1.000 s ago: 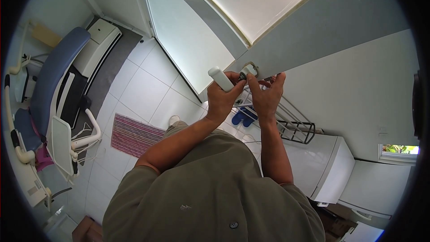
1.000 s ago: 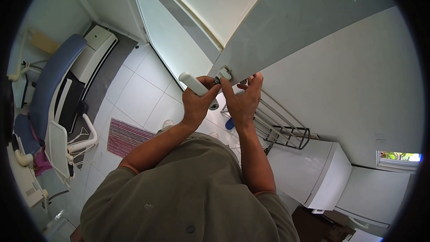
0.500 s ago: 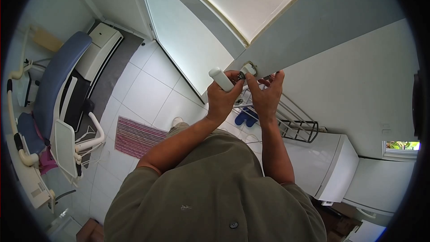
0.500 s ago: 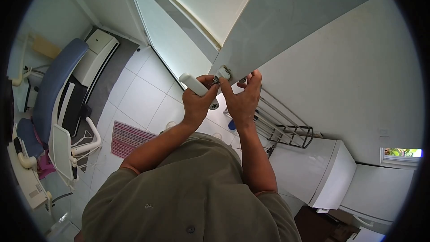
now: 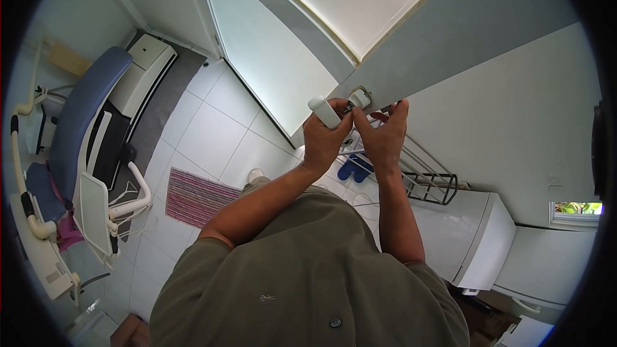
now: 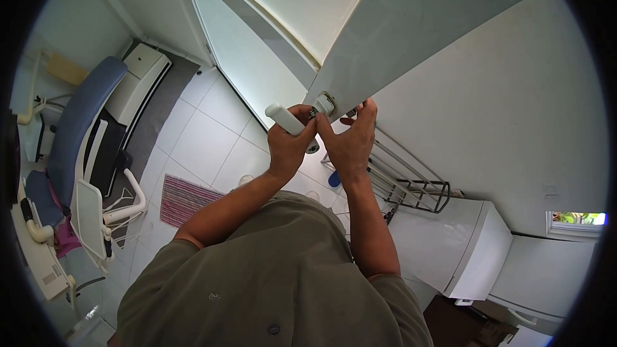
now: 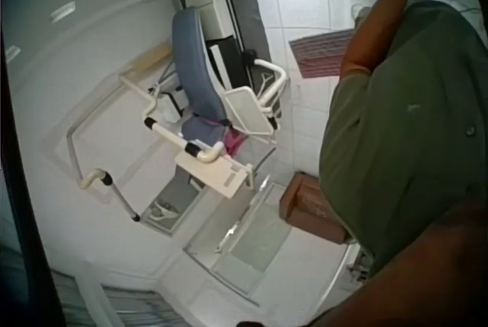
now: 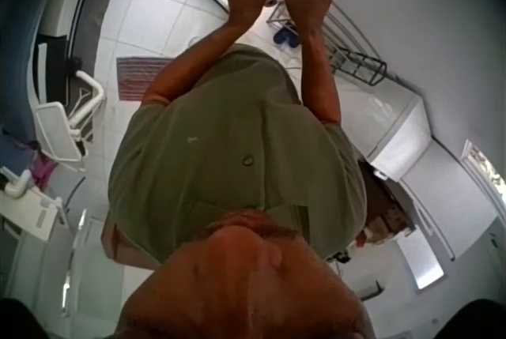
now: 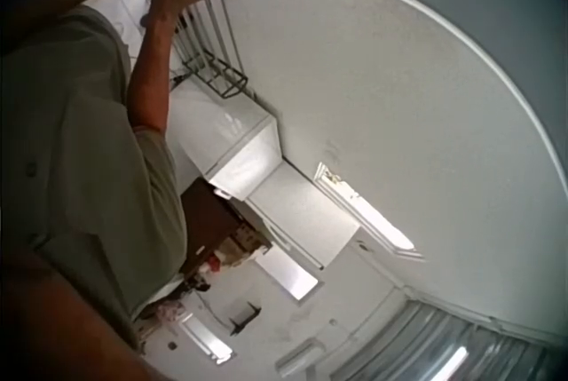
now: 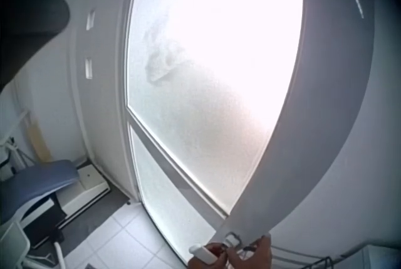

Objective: Repairing a door handle on a glass door using a screwdriver.

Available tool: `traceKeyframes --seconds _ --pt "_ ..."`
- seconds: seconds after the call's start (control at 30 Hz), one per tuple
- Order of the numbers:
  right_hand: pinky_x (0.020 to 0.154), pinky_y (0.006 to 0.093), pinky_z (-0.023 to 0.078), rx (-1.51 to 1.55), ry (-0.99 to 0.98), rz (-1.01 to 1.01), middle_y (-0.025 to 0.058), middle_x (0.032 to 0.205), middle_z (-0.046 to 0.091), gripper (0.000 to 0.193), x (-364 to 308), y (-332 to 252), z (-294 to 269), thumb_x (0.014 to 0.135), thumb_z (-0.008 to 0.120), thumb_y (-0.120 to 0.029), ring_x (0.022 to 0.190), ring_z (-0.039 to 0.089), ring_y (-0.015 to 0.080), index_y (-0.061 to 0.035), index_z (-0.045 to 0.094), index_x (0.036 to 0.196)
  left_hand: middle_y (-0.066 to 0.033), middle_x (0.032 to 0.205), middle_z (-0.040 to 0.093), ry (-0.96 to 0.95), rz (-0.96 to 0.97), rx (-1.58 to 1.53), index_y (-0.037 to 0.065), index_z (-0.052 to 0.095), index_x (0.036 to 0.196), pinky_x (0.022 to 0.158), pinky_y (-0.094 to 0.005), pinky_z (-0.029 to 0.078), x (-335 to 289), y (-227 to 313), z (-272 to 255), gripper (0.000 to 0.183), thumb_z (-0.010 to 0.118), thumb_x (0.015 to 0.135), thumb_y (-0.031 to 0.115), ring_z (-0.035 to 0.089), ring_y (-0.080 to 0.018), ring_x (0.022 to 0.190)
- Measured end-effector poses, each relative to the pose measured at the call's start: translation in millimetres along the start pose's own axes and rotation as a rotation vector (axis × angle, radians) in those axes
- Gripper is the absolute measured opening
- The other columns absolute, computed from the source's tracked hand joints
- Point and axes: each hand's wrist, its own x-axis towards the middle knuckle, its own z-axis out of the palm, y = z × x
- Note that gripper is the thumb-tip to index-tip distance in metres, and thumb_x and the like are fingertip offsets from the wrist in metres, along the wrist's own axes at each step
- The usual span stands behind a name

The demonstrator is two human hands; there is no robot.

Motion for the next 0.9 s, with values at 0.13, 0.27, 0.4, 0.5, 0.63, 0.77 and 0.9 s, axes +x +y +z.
traceKeyframes --seconds 0.13,0.27,0.4,0.5,0.63,0.77,0.9 --pt "0.066 0.0299 0.049 -0.017 0.029 -0.002 0.0166 0.095 0.053 0.057 0 1 3 0.067 0.072 -0.006 0.077 0.057 0.0211 0.0023 0.036 0.112 -0.0010 0.081 0.063 -0.004 0.011 0.005 0.003 0.061 0.099 0.062 -0.0197 0.044 1 -2 1 0.020 0.064 0.079 0.006 0.055 -0.0070 0.069" --pt "0.067 0.0308 0.048 -0.023 0.023 0.081 0.0138 0.101 0.047 0.071 -3 2 8 0.063 0.073 -0.008 0.082 0.053 0.0222 0.0005 0.032 0.120 -0.0016 0.082 0.064 -0.005 0.051 -0.007 0.003 0.061 0.099 0.062 -0.0199 0.045 2 -6 0 0.021 0.064 0.079 0.006 0.055 -0.0071 0.070" --pt "0.065 0.0301 0.049 -0.052 0.057 0.008 0.0145 0.094 0.049 0.060 -1 4 7 0.065 0.072 -0.007 0.075 0.054 0.0206 0.0018 0.036 0.112 -0.0027 0.081 0.063 -0.035 0.040 -0.026 0.002 0.061 0.099 0.062 -0.0207 0.045 2 -4 -5 0.020 0.063 0.079 0.005 0.055 -0.0080 0.069" --pt "0.065 0.0299 0.049 -0.061 0.065 -0.016 0.0148 0.091 0.050 0.056 0 3 7 0.066 0.072 -0.006 0.073 0.055 0.0202 0.0021 0.037 0.109 -0.0035 0.080 0.063 -0.058 0.004 -0.056 0.002 0.061 0.098 0.062 -0.0211 0.045 5 -4 -10 0.019 0.063 0.079 0.004 0.055 -0.0086 0.068" --pt "0.065 0.0299 0.049 -0.063 0.051 -0.011 0.0151 0.092 0.050 0.057 0 2 6 0.066 0.072 -0.007 0.074 0.055 0.0205 0.0017 0.036 0.110 -0.0051 0.078 0.061 -0.095 -0.099 -0.133 0.001 0.061 0.097 0.062 -0.0216 0.045 13 -7 -16 0.018 0.063 0.079 0.004 0.055 -0.0097 0.067" --pt "0.066 0.0296 0.049 -0.067 0.042 0.002 0.0152 0.095 0.050 0.059 0 4 5 0.066 0.072 -0.007 0.075 0.055 0.0208 0.0014 0.035 0.112 -0.0065 0.076 0.060 -0.149 -0.217 -0.283 -0.001 0.061 0.095 0.061 -0.0217 0.045 17 -10 -18 0.017 0.063 0.079 0.004 0.054 -0.0106 0.065" --pt "0.067 0.0297 0.050 -0.051 0.032 -0.003 0.0155 0.097 0.050 0.062 -1 5 6 0.066 0.072 -0.007 0.077 0.055 0.0209 0.0010 0.034 0.114 -0.0072 0.076 0.059 -0.190 -0.259 -0.343 -0.002 0.060 0.094 0.060 -0.0215 0.045 23 -16 -22 0.017 0.064 0.078 0.004 0.054 -0.0111 0.065"
